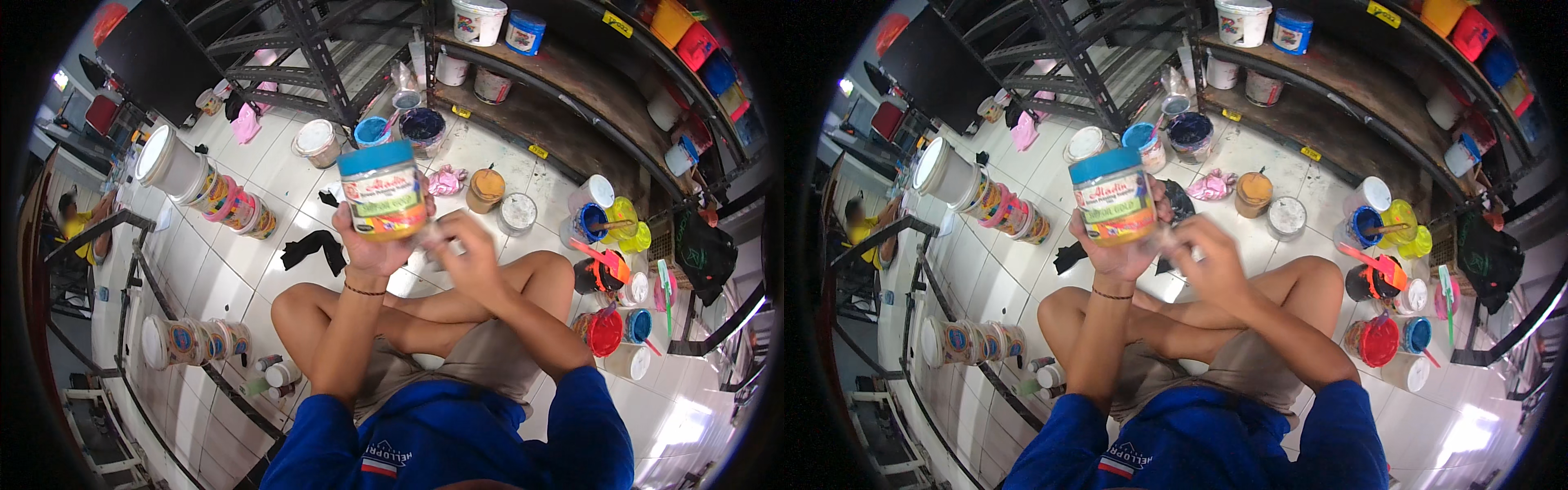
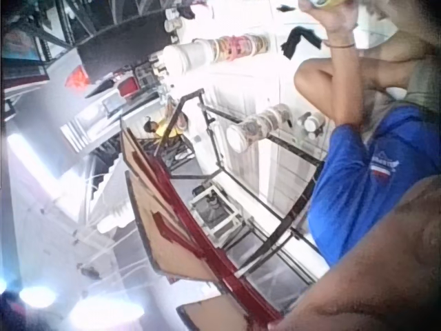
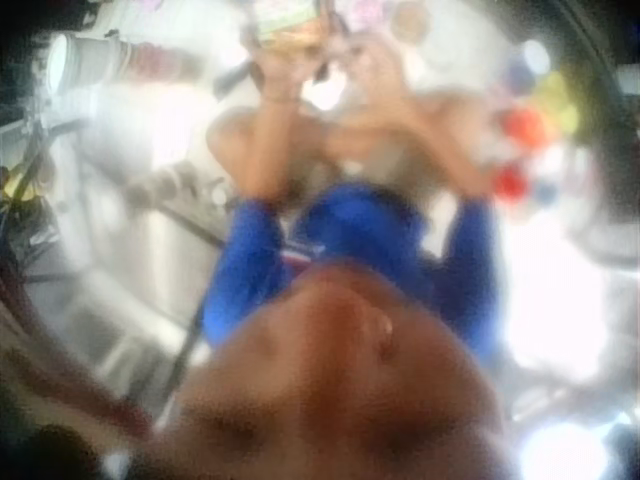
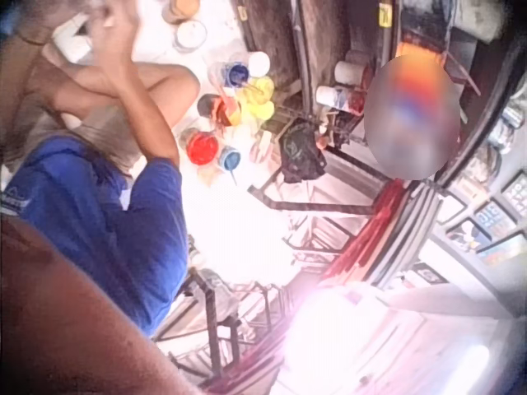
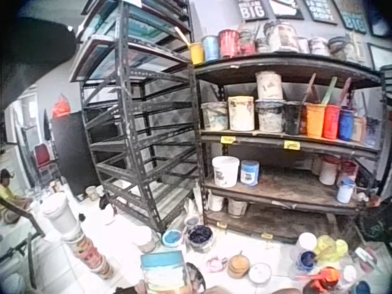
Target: The person wipes the exterior of various plastic containers and buckets using a cloth by hand, handling them one at a time and placing them on a shelf or the floor.
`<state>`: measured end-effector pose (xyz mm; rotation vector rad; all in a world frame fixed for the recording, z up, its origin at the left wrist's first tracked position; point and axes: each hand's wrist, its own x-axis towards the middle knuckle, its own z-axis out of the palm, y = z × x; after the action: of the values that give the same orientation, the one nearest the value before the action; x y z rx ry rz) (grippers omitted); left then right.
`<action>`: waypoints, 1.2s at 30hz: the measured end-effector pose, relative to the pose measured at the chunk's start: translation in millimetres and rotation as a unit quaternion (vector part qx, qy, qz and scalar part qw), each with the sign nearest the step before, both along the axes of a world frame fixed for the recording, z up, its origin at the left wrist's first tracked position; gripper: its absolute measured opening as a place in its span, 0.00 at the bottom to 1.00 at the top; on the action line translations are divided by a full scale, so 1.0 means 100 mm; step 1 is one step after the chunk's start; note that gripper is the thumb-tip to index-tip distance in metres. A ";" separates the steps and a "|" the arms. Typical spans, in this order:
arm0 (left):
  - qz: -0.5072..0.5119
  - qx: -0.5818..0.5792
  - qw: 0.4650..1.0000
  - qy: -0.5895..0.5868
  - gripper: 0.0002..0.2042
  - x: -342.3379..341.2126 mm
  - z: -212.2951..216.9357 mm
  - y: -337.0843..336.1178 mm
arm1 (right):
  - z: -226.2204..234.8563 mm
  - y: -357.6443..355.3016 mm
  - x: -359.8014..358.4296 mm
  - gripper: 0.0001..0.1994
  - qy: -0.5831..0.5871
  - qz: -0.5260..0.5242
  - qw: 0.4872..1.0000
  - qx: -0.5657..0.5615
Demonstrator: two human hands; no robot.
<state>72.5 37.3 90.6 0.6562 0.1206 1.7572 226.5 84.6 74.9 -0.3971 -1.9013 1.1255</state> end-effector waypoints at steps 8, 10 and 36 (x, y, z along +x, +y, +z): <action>0.035 -0.036 0.998 0.038 0.47 0.08 0.07 -0.04 | 0.60 0.61 0.11 0.07 0.110 0.007 0.981 -0.158; 0.034 -0.035 0.998 0.035 0.47 0.10 0.05 -0.04 | 0.75 0.95 0.09 0.08 0.098 -0.054 0.987 -0.115; 0.460 -0.170 0.594 0.638 0.44 -0.19 -0.26 -0.88 | 0.57 0.29 -0.41 0.07 -0.193 0.109 0.971 0.083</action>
<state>53.1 -50.5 64.4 1.6294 2.0644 1.6497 185.2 113.5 131.6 -0.3368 -2.4124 1.0733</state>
